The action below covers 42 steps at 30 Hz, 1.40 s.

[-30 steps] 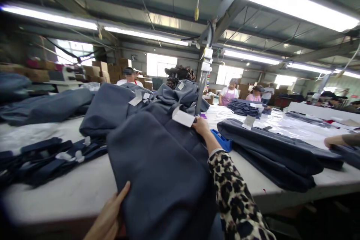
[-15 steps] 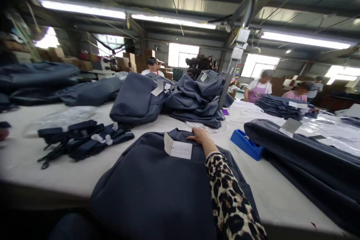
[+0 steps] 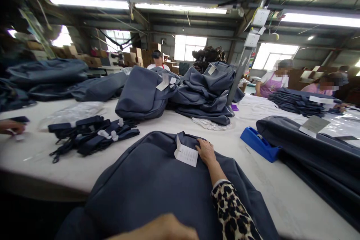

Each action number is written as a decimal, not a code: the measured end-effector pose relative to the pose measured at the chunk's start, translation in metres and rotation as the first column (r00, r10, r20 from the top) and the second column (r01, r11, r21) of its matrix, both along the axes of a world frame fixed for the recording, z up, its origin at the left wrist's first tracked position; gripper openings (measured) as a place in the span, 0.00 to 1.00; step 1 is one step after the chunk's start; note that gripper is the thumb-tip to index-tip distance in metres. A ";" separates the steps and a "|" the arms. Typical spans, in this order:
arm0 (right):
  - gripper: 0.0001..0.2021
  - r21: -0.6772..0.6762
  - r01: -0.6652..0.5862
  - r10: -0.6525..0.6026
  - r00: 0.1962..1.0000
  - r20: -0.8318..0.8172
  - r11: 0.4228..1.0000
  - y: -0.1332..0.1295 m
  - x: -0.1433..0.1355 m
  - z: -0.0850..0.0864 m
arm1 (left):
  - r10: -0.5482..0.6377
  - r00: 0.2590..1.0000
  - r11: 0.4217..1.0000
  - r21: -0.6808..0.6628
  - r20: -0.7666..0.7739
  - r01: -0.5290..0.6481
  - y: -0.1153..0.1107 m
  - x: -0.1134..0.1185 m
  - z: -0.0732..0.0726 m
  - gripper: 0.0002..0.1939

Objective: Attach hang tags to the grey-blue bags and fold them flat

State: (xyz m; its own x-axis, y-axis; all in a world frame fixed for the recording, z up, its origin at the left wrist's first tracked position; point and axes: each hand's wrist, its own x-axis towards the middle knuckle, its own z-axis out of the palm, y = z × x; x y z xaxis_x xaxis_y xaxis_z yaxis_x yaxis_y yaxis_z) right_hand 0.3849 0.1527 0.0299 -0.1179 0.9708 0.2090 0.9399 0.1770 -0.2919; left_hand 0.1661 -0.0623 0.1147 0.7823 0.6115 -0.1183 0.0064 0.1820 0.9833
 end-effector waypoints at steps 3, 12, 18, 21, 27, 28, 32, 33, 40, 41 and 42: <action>0.16 0.065 0.034 -0.030 0.998 -0.058 0.997 -0.002 0.002 0.005 | 0.130 0.992 0.857 0.504 -0.004 -0.111 0.093 0.013 0.022 0.10; 0.14 0.098 0.203 -0.185 0.968 -0.171 0.974 -0.054 0.072 0.019 | 0.779 0.622 0.286 0.837 0.080 -0.466 0.246 -0.040 -0.065 0.12; 0.25 0.022 0.273 -0.263 0.943 -0.204 0.962 -0.068 0.079 0.008 | 0.823 0.568 0.289 0.863 -0.003 -0.415 0.261 -0.053 -0.053 0.18; 0.28 -0.015 0.255 -0.255 0.959 -0.122 0.967 -0.063 0.075 0.012 | 0.820 0.506 0.438 0.863 -0.268 -0.252 0.262 -0.062 -0.042 0.25; 0.25 0.082 0.218 -0.203 0.965 -0.163 0.972 -0.062 0.072 0.023 | 0.604 0.726 0.568 0.817 -0.331 -0.100 0.258 -0.077 -0.031 0.25; 0.25 0.076 0.230 -0.214 0.960 -0.183 0.970 -0.064 0.072 0.026 | 0.553 0.775 0.605 0.787 -0.305 -0.122 0.258 -0.081 -0.029 0.23; 0.27 0.041 0.256 -0.240 0.943 -0.229 0.966 -0.070 0.069 0.037 | 0.315 0.920 0.770 0.629 -0.235 -0.103 0.257 -0.099 -0.024 0.19; 0.27 0.052 0.261 -0.243 0.943 -0.229 0.964 -0.071 0.069 0.039 | 0.289 0.926 0.783 0.616 -0.243 -0.083 0.257 -0.103 -0.024 0.20; 0.23 0.053 0.165 -0.157 0.979 -0.129 0.985 -0.063 0.066 0.039 | 0.425 0.785 0.620 0.777 -0.452 0.112 0.253 -0.096 -0.035 0.27; 0.24 0.022 0.165 -0.162 0.980 -0.118 0.986 -0.058 0.063 0.037 | 0.435 0.771 0.601 0.787 -0.466 0.137 0.252 -0.094 -0.035 0.27; 0.25 -0.007 0.179 -0.179 0.978 -0.107 0.984 -0.053 0.058 0.036 | 0.441 0.763 0.588 0.794 -0.473 0.153 0.252 -0.092 -0.035 0.28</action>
State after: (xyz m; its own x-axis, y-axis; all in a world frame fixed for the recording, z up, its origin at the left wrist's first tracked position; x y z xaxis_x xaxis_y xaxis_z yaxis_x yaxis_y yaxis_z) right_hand 0.4429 0.1000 0.0655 0.0809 0.9736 0.2133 0.9198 0.0095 -0.3922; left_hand 0.0737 0.1892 0.0795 0.6157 0.7849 0.0702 0.6506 -0.5566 0.5167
